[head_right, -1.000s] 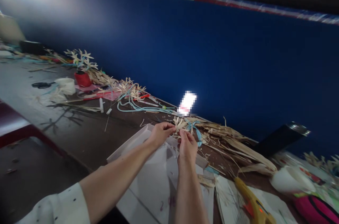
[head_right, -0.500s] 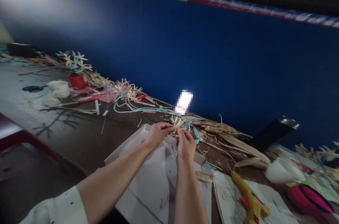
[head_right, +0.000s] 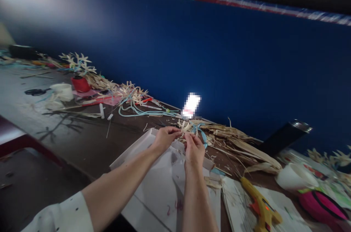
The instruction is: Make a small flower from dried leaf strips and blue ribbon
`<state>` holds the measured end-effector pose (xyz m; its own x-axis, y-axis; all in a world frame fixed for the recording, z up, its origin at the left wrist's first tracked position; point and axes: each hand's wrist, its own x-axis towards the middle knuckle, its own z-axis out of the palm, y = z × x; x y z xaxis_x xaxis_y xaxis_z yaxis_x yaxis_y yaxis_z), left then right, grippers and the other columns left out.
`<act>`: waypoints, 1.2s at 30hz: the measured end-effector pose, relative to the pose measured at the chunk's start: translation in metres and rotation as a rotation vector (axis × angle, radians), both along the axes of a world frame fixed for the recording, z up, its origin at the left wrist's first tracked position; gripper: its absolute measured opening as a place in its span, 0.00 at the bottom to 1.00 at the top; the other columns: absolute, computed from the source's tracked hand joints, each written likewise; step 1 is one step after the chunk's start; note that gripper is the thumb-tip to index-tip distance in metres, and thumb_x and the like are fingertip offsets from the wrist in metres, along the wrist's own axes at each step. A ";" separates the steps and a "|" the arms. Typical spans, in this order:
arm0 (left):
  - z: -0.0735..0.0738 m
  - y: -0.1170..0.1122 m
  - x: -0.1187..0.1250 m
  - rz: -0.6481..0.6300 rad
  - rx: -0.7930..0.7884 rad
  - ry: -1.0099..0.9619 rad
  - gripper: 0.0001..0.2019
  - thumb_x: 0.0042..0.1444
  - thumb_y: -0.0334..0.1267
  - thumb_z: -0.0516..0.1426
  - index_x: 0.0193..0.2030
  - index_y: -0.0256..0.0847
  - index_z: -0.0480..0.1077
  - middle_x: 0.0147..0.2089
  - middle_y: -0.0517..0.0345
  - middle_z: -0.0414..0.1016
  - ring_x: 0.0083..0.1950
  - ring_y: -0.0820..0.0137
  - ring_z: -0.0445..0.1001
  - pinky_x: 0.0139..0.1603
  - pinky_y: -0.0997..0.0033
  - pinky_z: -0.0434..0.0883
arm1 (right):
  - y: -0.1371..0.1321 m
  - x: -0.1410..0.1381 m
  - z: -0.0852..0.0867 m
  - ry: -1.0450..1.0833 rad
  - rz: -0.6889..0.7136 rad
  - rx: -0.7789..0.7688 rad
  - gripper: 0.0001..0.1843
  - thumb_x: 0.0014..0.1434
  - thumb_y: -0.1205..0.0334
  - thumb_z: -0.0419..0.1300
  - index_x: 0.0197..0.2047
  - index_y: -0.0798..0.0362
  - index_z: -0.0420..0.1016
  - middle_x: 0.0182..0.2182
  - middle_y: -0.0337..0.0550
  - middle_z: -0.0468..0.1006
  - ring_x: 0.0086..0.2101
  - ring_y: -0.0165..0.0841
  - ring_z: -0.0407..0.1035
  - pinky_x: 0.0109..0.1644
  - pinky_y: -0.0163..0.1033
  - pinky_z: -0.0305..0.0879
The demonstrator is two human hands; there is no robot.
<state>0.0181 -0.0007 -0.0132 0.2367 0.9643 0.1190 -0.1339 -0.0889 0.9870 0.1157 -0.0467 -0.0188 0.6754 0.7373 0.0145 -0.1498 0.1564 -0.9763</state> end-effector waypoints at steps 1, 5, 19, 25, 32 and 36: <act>0.001 -0.001 0.000 -0.002 0.001 0.003 0.09 0.42 0.39 0.62 0.29 0.36 0.76 0.23 0.61 0.72 0.24 0.77 0.64 0.28 0.76 0.61 | 0.000 0.000 0.001 -0.001 -0.003 -0.002 0.16 0.38 0.53 0.67 0.28 0.55 0.76 0.24 0.39 0.74 0.19 0.23 0.55 0.19 0.31 0.47; 0.002 -0.002 -0.001 -0.009 0.003 0.020 0.09 0.43 0.38 0.61 0.29 0.35 0.76 0.22 0.62 0.71 0.23 0.78 0.61 0.26 0.77 0.60 | -0.002 -0.001 0.002 -0.018 -0.008 -0.003 0.17 0.38 0.53 0.67 0.28 0.56 0.76 0.24 0.39 0.75 0.19 0.23 0.55 0.19 0.30 0.48; -0.003 -0.001 0.000 0.013 0.168 0.097 0.08 0.47 0.39 0.59 0.29 0.36 0.75 0.26 0.60 0.73 0.28 0.75 0.67 0.29 0.77 0.62 | -0.003 -0.002 0.004 0.056 -0.028 -0.033 0.16 0.37 0.54 0.68 0.27 0.56 0.76 0.24 0.40 0.75 0.19 0.23 0.56 0.18 0.30 0.49; -0.002 -0.004 -0.001 0.056 0.259 0.159 0.06 0.49 0.36 0.58 0.29 0.37 0.76 0.26 0.60 0.73 0.29 0.74 0.68 0.30 0.77 0.62 | -0.004 -0.004 0.007 0.087 -0.017 -0.004 0.15 0.36 0.55 0.68 0.25 0.56 0.76 0.22 0.40 0.74 0.18 0.23 0.55 0.17 0.31 0.48; -0.005 -0.005 -0.003 0.101 0.372 0.212 0.06 0.50 0.35 0.57 0.30 0.39 0.76 0.29 0.59 0.75 0.32 0.73 0.70 0.34 0.76 0.63 | -0.004 -0.004 0.008 0.098 -0.008 -0.002 0.14 0.36 0.55 0.69 0.25 0.56 0.76 0.24 0.41 0.75 0.17 0.22 0.53 0.16 0.30 0.47; -0.006 -0.005 -0.003 0.106 0.392 0.220 0.06 0.51 0.35 0.57 0.30 0.40 0.76 0.30 0.59 0.75 0.33 0.73 0.70 0.34 0.75 0.64 | -0.004 -0.004 0.008 0.084 -0.015 -0.001 0.14 0.36 0.55 0.69 0.25 0.56 0.76 0.24 0.41 0.75 0.17 0.23 0.54 0.15 0.30 0.46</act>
<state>0.0152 -0.0057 -0.0189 0.2001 0.8767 0.4375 0.1048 -0.4631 0.8801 0.1112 -0.0511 -0.0112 0.6851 0.7271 -0.0436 -0.2291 0.1582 -0.9605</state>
